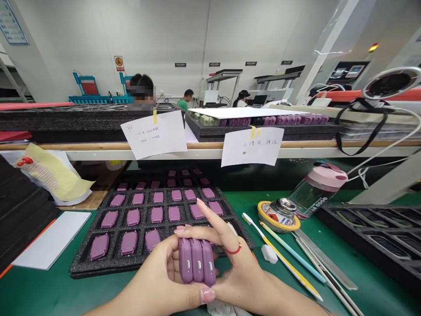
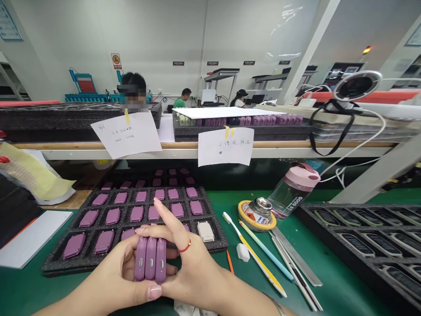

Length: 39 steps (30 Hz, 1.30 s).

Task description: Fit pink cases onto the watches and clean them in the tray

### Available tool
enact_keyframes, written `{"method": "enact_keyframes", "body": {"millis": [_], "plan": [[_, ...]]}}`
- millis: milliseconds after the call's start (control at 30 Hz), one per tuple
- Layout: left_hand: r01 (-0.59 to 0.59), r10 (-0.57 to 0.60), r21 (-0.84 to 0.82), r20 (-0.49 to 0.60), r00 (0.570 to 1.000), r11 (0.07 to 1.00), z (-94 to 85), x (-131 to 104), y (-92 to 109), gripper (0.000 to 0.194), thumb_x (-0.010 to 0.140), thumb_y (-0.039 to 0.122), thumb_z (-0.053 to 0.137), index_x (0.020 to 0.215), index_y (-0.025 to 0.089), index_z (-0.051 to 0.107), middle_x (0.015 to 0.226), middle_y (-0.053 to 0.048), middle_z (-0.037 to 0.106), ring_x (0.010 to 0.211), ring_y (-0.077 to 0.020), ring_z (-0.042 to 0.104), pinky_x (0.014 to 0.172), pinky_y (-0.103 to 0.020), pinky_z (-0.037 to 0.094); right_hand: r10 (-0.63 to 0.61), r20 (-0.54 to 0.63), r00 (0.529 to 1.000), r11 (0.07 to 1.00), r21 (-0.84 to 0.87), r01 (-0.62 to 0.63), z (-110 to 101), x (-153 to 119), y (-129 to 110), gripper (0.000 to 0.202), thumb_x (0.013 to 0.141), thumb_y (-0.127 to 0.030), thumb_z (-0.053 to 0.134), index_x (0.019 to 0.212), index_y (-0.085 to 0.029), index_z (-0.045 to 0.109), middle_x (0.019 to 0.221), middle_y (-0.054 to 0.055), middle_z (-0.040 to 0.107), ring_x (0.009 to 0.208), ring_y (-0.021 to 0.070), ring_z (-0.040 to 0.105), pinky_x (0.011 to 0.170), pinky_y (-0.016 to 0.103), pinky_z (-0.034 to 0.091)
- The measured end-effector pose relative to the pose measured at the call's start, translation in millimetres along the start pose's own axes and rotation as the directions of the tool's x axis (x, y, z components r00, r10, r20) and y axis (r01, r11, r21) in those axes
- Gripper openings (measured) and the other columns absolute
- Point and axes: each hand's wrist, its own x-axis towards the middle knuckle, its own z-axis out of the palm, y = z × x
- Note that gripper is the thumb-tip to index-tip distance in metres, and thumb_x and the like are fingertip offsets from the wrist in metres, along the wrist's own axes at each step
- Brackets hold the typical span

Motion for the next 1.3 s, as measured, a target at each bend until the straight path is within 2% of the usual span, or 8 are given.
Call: {"method": "enact_keyframes", "body": {"millis": [267,367,500,600,733,967,1133,1300], "plan": [[-0.030,0.029,0.001,0.046,0.998,1.000,-4.4,1.6,-1.9,0.068,0.071,0.047,0.085,0.125,0.015,0.059,0.123,-0.017,0.071,0.114,-0.0333,0.068,0.102,-0.046,0.051,-0.050,0.008,0.999,0.992,-0.118,0.051,-2.7,1.3,-1.3,0.114,0.076,-0.011,0.081,0.160,-0.033,0.006,0.133,0.008,0.067,0.124,0.0232,0.064,0.103,0.034,0.055],[-0.025,0.026,-0.008,0.061,0.998,1.000,-5.8,4.9,-10.0,0.078,0.063,0.042,0.092,0.126,0.017,0.054,0.120,-0.016,0.072,0.110,-0.0328,0.070,0.100,-0.047,0.052,-0.042,0.031,0.999,0.996,-0.074,0.044,-3.9,1.1,-0.3,0.115,0.076,-0.021,0.085,0.160,-0.036,0.007,0.133,0.007,0.067,0.124,0.0228,0.064,0.099,0.029,0.057],[-0.026,0.029,-0.036,0.097,0.995,0.999,-2.6,2.1,-5.8,0.075,0.063,0.034,0.093,0.125,0.018,0.055,0.123,-0.017,0.071,0.110,-0.0320,0.070,0.100,-0.045,0.051,0.011,0.002,1.000,0.998,-0.056,-0.011,-3.5,0.5,0.5,0.117,0.075,-0.031,0.087,0.161,-0.029,0.008,0.129,0.012,0.068,0.116,0.0256,0.069,0.090,0.030,0.062],[-0.019,0.023,-0.044,0.094,0.995,0.999,-1.6,-2.5,4.5,0.066,0.072,0.041,0.086,0.126,0.017,0.058,0.126,-0.016,0.069,0.116,-0.0326,0.066,0.101,-0.044,0.050,0.009,-0.008,1.000,0.996,-0.088,-0.009,-3.0,0.8,-0.2,0.115,0.075,-0.026,0.086,0.161,-0.027,0.008,0.126,0.012,0.070,0.119,0.0276,0.067,0.097,0.036,0.060],[-0.049,0.047,0.020,0.108,0.993,0.999,-3.9,-4.3,8.9,0.054,0.081,0.053,0.074,0.121,0.017,0.065,0.118,-0.013,0.072,0.110,-0.0295,0.067,0.097,-0.041,0.051,-0.035,0.004,0.999,0.993,-0.111,0.036,-3.8,1.0,-0.6,0.119,0.074,-0.018,0.084,0.160,-0.030,0.004,0.126,0.008,0.070,0.121,0.0261,0.066,0.095,0.032,0.061],[-0.056,0.049,0.096,0.081,0.996,0.994,-4.1,-1.5,3.5,0.065,0.078,0.052,0.078,0.130,0.019,0.058,0.126,-0.013,0.068,0.114,-0.0303,0.066,0.100,-0.041,0.051,-0.111,0.030,0.993,0.971,-0.210,0.114,-4.1,3.0,-2.7,0.108,0.080,-0.016,0.078,0.160,-0.030,0.007,0.129,0.007,0.069,0.122,0.0245,0.065,0.103,0.034,0.056],[-0.025,0.017,0.109,0.072,0.997,0.994,-3.3,-2.3,1.1,0.063,0.083,0.051,0.074,0.135,0.021,0.054,0.129,-0.011,0.067,0.116,-0.0274,0.066,0.106,-0.041,0.048,-0.133,0.039,0.990,0.945,-0.297,0.139,-2.8,2.7,-4.8,0.107,0.081,-0.016,0.076,0.160,-0.029,0.006,0.131,0.007,0.069,0.120,0.0223,0.067,0.108,0.034,0.051],[-0.093,0.084,0.139,0.068,0.994,0.986,-0.4,1.6,1.8,0.062,0.071,0.048,0.084,0.120,0.016,0.062,0.116,-0.012,0.071,0.108,-0.0306,0.067,0.094,-0.040,0.054,-0.166,0.083,0.983,0.932,-0.311,0.184,-1.7,0.8,-2.1,0.101,0.088,-0.029,0.074,0.160,-0.027,0.003,0.130,0.008,0.069,0.122,0.0231,0.065,0.110,0.035,0.050]]}}
